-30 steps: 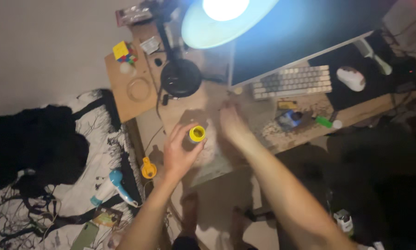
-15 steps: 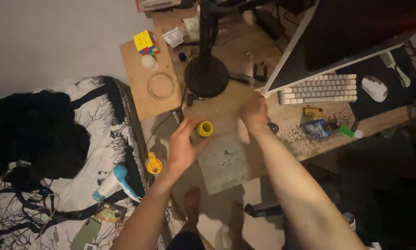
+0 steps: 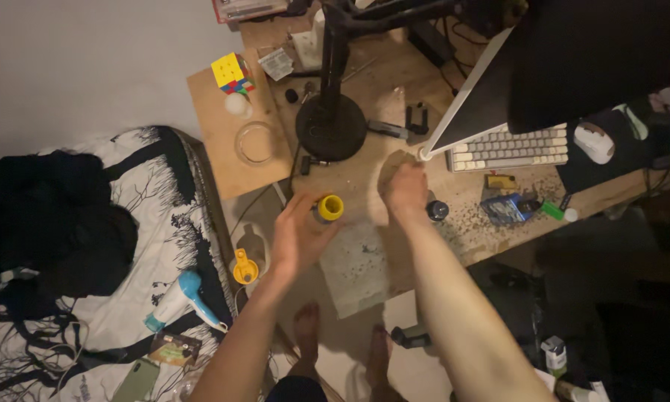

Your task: The person cleans a small piece of cloth under a running faucet in a sink full of dishes, carries it to a desk, and then handles various small vape-related items including bottles and a small container.

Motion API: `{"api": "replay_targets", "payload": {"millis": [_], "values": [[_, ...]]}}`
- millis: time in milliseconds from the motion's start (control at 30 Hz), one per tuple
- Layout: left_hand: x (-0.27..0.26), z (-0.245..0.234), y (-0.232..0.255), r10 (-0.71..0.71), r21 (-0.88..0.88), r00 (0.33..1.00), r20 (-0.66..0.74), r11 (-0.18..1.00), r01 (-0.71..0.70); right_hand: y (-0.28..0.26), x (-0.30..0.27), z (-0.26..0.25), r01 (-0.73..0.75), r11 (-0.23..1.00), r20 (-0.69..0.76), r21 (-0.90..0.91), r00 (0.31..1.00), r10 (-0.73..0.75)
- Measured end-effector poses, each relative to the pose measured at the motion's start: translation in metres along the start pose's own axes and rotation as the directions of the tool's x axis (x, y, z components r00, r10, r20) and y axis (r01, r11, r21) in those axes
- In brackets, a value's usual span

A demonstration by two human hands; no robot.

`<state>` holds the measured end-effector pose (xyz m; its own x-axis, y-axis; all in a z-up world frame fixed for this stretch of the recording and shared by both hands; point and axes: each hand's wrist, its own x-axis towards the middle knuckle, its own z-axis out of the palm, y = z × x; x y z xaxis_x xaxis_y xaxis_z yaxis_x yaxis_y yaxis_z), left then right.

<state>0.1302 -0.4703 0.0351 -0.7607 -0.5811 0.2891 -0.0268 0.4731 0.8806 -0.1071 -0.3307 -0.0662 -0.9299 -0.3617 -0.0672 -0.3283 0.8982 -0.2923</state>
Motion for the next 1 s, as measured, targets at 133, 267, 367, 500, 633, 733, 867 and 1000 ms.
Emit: {"api": "replay_targets", "payload": {"millis": [133, 267, 367, 500, 633, 733, 867, 1000], "values": [[-0.006, -0.011, 0.005, -0.039, -0.07, 0.999, 0.035, 0.997, 0.041, -0.038, -0.058, -0.056, 0.219, 0.94, -0.118, 0.262, 0.974, -0.194], [-0.016, -0.016, 0.028, 0.129, -0.209, 0.939, 0.32, 0.976, -0.063, -0.054, -0.122, -0.111, -0.102, 0.396, 0.143, 0.913, 0.987, -0.076], [-0.021, -0.013, 0.06, 0.196, -0.301, 0.923, 0.331, 0.949, -0.094, -0.048, -0.147, -0.134, -0.152, 0.216, 0.163, 0.965, 0.986, -0.035], [-0.019, -0.01, 0.108, 0.253, -0.256, 0.902, 0.35, 0.952, -0.168, -0.023, -0.166, -0.161, 0.01, 0.257, 0.007, 0.966, 0.998, -0.068], [-0.016, -0.003, 0.158, 0.299, -0.375, 0.874, 0.382, 0.915, -0.149, 0.01, -0.182, -0.207, 0.203, 0.311, -0.114, 0.928, 0.953, -0.281], [-0.013, 0.0, 0.194, 0.346, -0.394, 0.837, 0.424, 0.903, -0.174, 0.03, -0.189, -0.248, 0.29, 0.287, -0.148, 0.913, 0.892, -0.428], [-0.018, 0.004, 0.236, 0.449, -0.424, 0.752, 0.483, 0.871, -0.248, 0.051, -0.209, -0.298, 0.33, 0.344, -0.113, 0.879, 0.846, -0.521], [-0.028, 0.005, 0.269, 0.531, -0.432, 0.678, 0.509, 0.839, -0.332, 0.065, -0.229, -0.335, 0.391, 0.457, -0.097, 0.799, 0.833, -0.544]]}}
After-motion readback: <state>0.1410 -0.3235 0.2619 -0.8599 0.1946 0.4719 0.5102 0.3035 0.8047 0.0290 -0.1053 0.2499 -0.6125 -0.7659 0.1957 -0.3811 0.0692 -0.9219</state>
